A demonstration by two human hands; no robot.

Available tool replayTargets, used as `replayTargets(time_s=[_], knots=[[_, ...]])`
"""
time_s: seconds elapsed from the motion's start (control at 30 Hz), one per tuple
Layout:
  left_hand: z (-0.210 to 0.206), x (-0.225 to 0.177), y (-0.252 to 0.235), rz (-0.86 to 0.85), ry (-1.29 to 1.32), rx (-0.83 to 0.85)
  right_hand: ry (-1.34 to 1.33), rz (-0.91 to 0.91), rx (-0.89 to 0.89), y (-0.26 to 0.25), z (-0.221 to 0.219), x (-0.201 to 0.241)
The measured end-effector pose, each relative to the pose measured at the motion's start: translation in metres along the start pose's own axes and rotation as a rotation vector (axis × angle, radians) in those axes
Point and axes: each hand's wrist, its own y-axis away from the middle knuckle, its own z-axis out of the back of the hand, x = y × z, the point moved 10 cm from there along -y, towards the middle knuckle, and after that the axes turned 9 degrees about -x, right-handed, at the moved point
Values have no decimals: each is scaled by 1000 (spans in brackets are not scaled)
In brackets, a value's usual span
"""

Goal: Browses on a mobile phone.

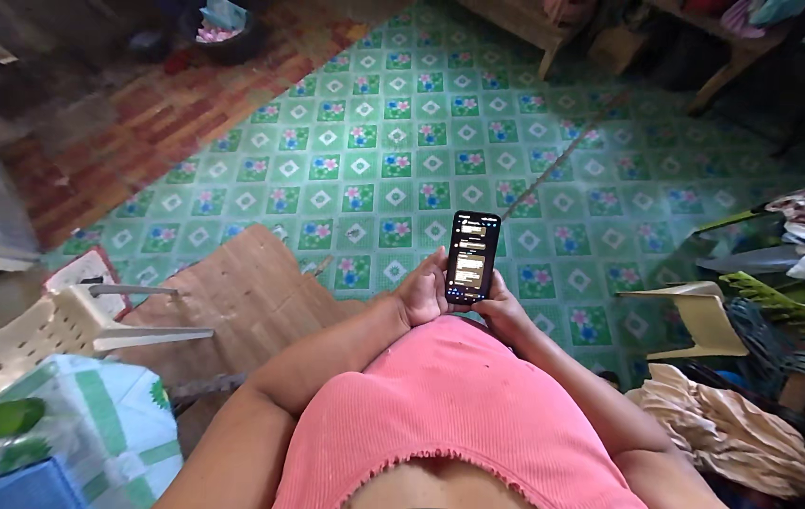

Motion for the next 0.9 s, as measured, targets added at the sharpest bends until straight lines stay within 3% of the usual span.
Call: replayTargets(time_s=[0.9], knots=[[-3,-4,9,-52,5,13,17,1,27,5,-10,4]])
